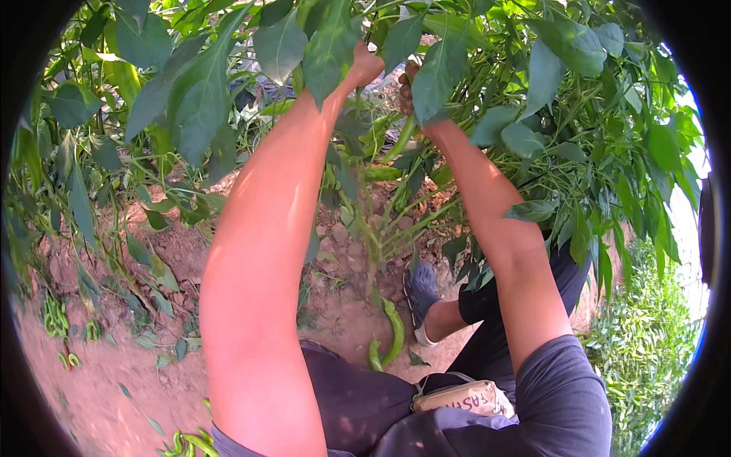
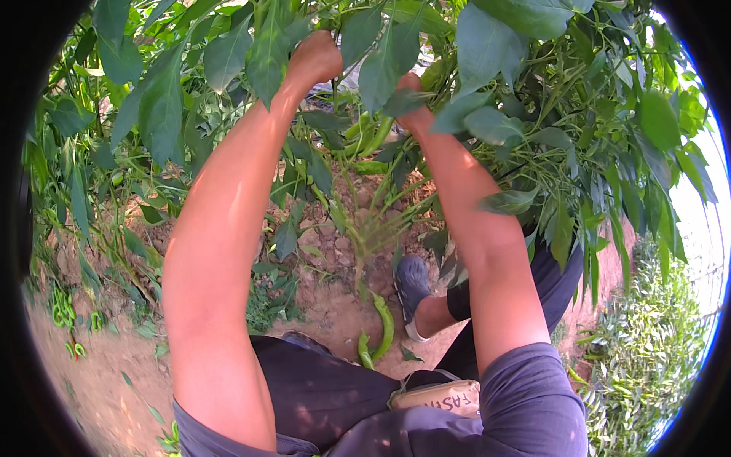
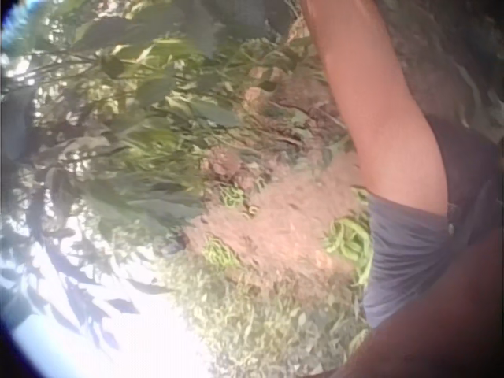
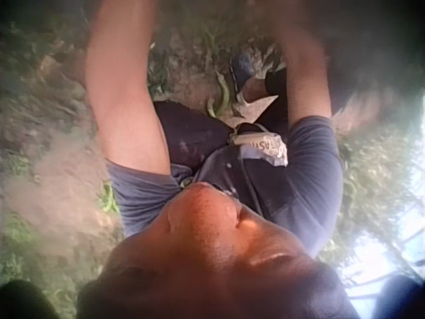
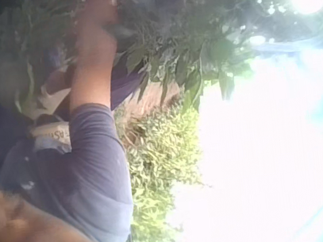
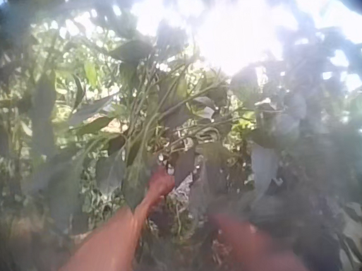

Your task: The person harvests green peppers from pepper plants in a field. They reach into the foliage, pluck peppers by hand, and place them on the ground in a growing pile.

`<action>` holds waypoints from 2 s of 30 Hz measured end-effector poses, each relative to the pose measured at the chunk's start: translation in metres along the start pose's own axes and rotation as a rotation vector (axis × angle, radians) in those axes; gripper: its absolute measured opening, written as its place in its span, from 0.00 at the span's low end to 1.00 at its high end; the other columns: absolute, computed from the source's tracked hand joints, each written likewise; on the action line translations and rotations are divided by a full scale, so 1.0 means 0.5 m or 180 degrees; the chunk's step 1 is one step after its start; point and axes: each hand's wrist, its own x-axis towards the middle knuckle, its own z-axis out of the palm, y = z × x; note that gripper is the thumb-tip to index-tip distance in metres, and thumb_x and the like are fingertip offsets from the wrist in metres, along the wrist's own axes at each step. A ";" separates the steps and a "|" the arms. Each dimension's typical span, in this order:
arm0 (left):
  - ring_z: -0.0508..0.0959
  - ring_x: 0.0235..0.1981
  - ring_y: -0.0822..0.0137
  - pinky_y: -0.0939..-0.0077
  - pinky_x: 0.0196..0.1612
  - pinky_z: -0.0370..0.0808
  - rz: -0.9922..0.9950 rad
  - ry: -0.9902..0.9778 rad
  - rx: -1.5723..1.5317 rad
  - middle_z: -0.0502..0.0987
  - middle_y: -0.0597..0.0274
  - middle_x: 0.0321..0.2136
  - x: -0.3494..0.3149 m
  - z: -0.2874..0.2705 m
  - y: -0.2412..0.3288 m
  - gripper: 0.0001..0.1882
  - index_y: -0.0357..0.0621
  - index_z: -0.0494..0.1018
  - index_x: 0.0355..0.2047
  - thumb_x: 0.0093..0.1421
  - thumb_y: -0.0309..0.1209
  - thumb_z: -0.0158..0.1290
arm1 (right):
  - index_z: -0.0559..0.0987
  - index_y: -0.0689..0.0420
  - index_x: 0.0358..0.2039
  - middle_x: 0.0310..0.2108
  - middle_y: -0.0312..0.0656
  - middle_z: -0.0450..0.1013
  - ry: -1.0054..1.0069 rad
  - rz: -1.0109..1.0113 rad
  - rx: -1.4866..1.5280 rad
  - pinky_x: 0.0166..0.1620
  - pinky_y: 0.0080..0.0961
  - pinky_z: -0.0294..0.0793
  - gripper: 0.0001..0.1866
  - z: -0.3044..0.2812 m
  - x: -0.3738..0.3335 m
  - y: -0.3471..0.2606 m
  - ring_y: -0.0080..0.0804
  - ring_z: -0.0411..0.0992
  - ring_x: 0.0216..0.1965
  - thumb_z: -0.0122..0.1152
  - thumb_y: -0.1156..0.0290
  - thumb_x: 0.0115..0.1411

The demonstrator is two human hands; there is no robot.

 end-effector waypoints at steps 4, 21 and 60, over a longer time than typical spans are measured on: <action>0.86 0.44 0.31 0.46 0.48 0.83 -0.0060 -0.0053 -0.0542 0.84 0.25 0.38 -0.004 0.005 0.005 0.24 0.24 0.83 0.37 0.60 0.41 0.58 | 0.76 0.57 0.48 0.31 0.41 0.73 -0.0211 -0.0073 0.0363 0.39 0.38 0.79 0.16 0.000 0.003 -0.015 0.38 0.75 0.33 0.59 0.56 0.77; 0.86 0.35 0.45 0.50 0.37 0.81 0.0124 -0.0480 -0.0677 0.84 0.37 0.34 0.071 0.077 -0.057 0.22 0.27 0.78 0.47 0.61 0.36 0.55 | 0.75 0.62 0.41 0.35 0.45 0.76 -0.0333 0.0269 0.0614 0.61 0.47 0.79 0.17 0.036 -0.188 -0.062 0.45 0.80 0.46 0.44 0.64 0.82; 0.87 0.47 0.43 0.53 0.52 0.83 0.0707 -0.1104 -0.0235 0.86 0.38 0.41 -0.032 -0.006 0.020 0.24 0.33 0.85 0.40 0.51 0.43 0.68 | 0.86 0.55 0.52 0.27 0.37 0.72 -0.0555 0.3700 -0.1995 0.32 0.33 0.76 0.25 -0.005 -0.806 0.312 0.27 0.70 0.20 0.49 0.48 0.81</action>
